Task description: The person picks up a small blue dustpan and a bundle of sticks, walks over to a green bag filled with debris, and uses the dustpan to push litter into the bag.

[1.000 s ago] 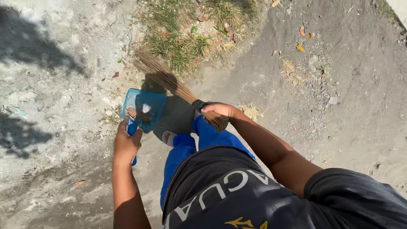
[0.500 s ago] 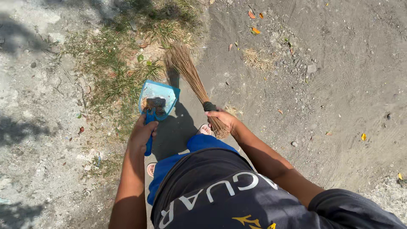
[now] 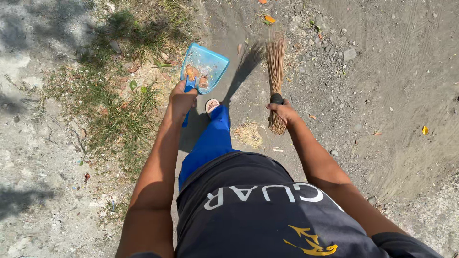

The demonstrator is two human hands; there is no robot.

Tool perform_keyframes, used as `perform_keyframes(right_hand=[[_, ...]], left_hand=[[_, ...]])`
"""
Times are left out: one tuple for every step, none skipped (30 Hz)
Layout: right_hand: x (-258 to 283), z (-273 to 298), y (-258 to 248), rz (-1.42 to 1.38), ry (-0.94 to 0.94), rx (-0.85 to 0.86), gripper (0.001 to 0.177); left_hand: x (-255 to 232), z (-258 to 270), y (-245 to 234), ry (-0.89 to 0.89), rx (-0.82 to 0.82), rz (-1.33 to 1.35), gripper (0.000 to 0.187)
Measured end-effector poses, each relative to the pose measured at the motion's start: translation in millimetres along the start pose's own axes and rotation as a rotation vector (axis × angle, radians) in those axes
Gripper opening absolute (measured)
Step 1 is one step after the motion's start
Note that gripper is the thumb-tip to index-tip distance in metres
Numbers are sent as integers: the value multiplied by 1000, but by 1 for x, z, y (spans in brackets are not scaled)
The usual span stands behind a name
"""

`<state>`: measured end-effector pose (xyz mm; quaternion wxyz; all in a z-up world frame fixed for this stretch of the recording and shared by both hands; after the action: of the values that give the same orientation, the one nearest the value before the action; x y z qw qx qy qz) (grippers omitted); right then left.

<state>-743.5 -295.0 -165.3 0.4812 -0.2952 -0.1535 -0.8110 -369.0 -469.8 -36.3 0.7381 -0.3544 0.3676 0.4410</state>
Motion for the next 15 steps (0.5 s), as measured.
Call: perform_keyframes(right_hand=[[8, -17, -11, -10, 4, 12, 67], [14, -33, -23, -16, 10, 8, 67], [22, -49, -35, -61, 56, 48, 67], [30, -64, -44, -107, 101, 89, 66], [33, -74, -51, -109, 113, 82, 66], [39, -82, -56, -120, 85, 100, 66], [52, -94, -59, -129, 54, 123, 65], [67, -106, -63, -129, 62, 121, 65], [79, -114, -68, -123, 85, 128, 65], [90, -121, -74, -117, 108, 135, 65], [102, -129, -76, -121, 122, 131, 65], [115, -139, -80, -72, 96, 51, 75], [131, -153, -82, -15, 64, -18, 86], [142, -166, -83, -12, 73, -12, 86], [154, -183, -84, -14, 69, 4, 79]], left_hand=[[-8, -21, 10, -1, 2, -74, 35], [-16, -40, 18, -1, 4, -148, 37], [-25, -61, 26, -1, 13, -152, 37], [-35, -81, 33, 40, 0, -326, 41], [-43, -96, 41, 71, -13, -497, 46], [-52, -112, 49, 63, -2, -499, 46], [-63, -132, 55, 45, -6, -619, 48], [-73, -152, 61, 28, -10, -739, 51], [-82, -171, 67, 24, 1, -741, 51], [-91, -190, 73, 43, -5, -786, 52], [-99, -202, 78, 58, -10, -834, 53], [-105, -211, 86, 48, 1, -838, 53], [-112, -219, 94, 8, 53, -906, 46], [-119, -226, 102, -32, 105, -974, 40], [-127, -236, 110, -40, 104, -974, 40]])
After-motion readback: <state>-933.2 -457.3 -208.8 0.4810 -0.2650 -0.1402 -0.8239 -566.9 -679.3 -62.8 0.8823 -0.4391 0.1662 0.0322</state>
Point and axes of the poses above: each hand's wrist, its own z-axis away from the middle knuckle, its own y-axis out of the palm, x = y × z, the point moved 2 cm from there along -z, towards the middle knuckle, and after that the axes turned 5 degrees about -z, right-handed, at the moved point
